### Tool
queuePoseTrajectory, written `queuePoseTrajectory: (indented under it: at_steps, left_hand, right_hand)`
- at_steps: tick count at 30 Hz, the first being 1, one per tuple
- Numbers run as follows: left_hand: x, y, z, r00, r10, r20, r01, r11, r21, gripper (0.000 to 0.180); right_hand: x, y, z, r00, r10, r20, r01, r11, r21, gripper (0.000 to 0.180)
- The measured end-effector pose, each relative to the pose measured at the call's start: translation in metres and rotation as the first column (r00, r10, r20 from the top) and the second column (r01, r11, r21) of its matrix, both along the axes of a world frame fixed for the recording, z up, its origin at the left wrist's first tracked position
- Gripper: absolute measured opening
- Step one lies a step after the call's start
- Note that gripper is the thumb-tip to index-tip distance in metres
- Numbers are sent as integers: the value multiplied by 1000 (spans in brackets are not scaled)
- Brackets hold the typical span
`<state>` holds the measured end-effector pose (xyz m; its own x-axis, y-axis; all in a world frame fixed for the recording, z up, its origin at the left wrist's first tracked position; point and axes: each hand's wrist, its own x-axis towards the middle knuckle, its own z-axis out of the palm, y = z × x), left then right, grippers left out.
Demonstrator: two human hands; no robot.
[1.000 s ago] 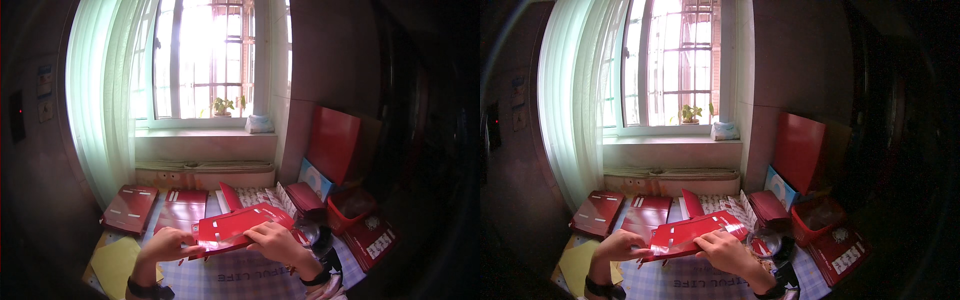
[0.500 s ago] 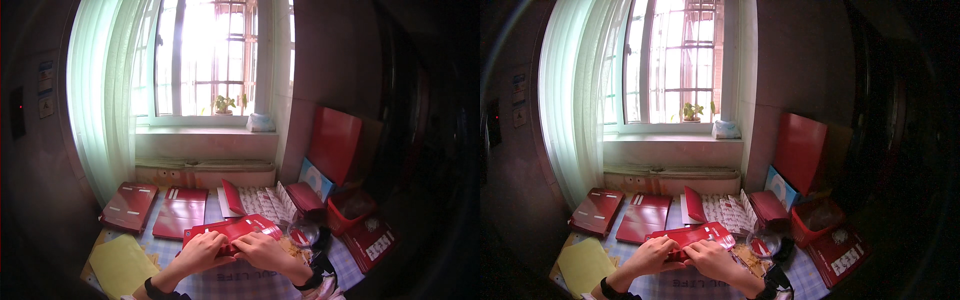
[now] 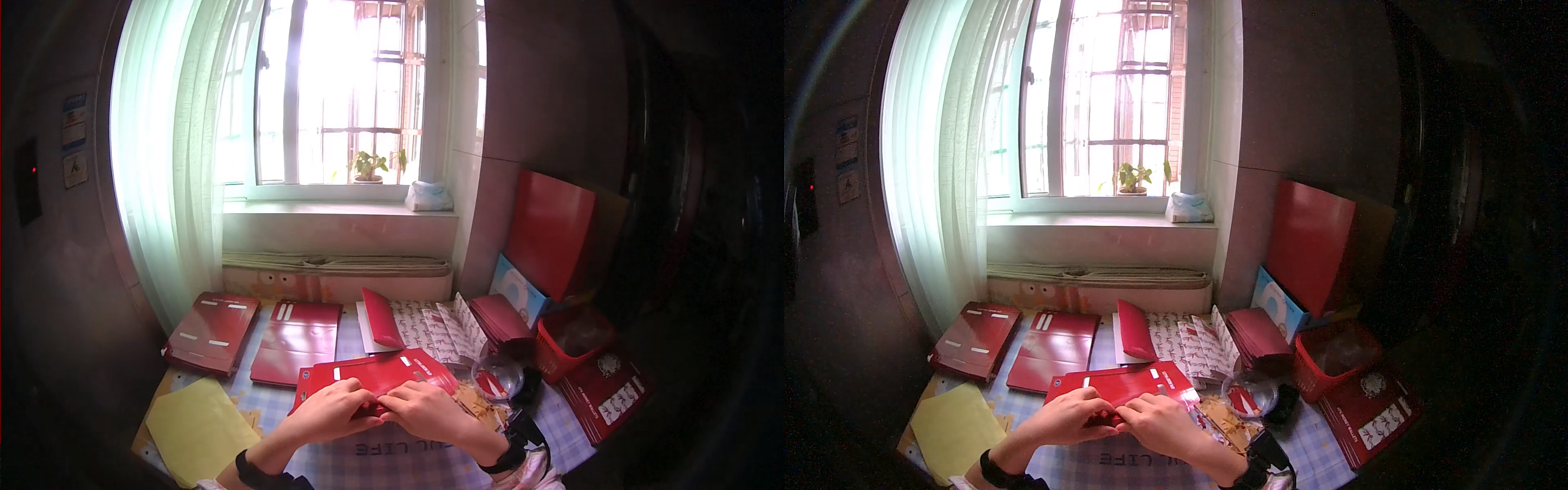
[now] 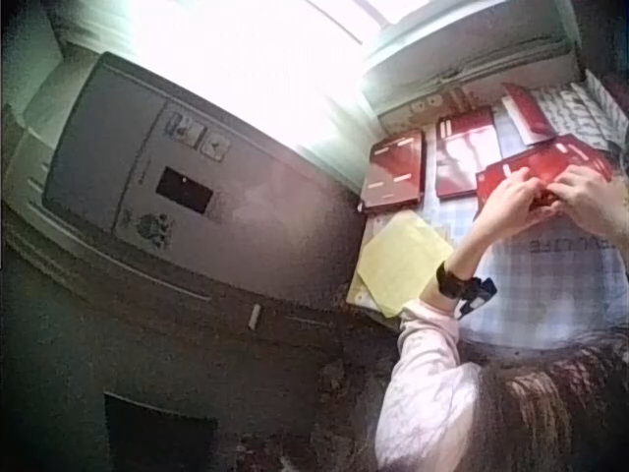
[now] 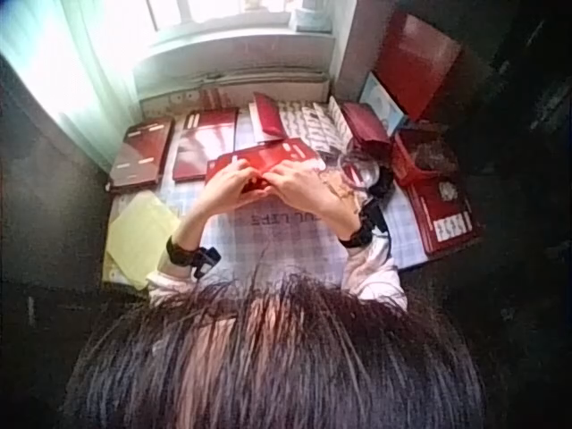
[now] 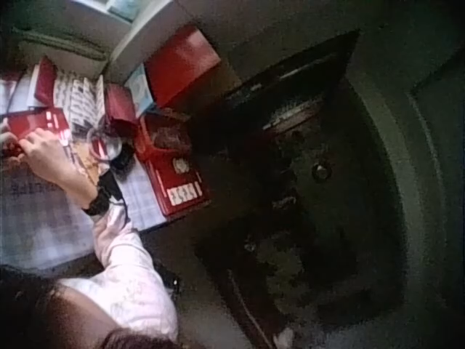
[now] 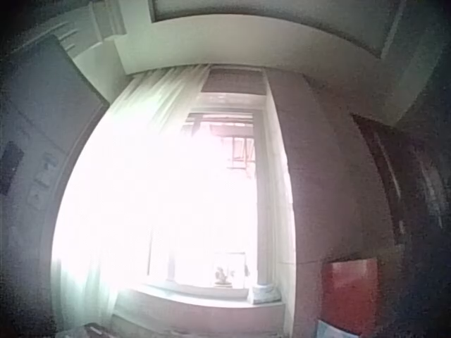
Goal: Organizing and inspecting red gift money wallets on a table.
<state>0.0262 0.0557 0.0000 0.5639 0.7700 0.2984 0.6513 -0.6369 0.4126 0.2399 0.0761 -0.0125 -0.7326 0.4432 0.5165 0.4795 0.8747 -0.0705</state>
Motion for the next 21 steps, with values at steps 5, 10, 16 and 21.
queuePoseTrajectory:
  at_steps: [5, 10, 16, 21]
  left_hand:
    - [-2, 0, 3, 1000, -12, -20, 12, 1000, -8, 34]
    - [3, -4, 3, 987, 36, -155, -15, 991, 131, 33]
    - [1, -3, 3, 984, 20, -178, 2, 993, 120, 34]
    - [-1, -3, 4, 976, 74, -207, -42, 987, 156, 34]
  right_hand:
    - [-1, 1, -1, 1000, 9, -22, -10, 1000, -29, 31]
    - [-3, -2, 3, 990, -53, -133, 29, 985, -173, 31]
    - [0, -6, 11, 995, -28, -91, 8, 976, -218, 36]
    - [24, 5, 23, 999, 14, 44, -6, 986, -166, 39]
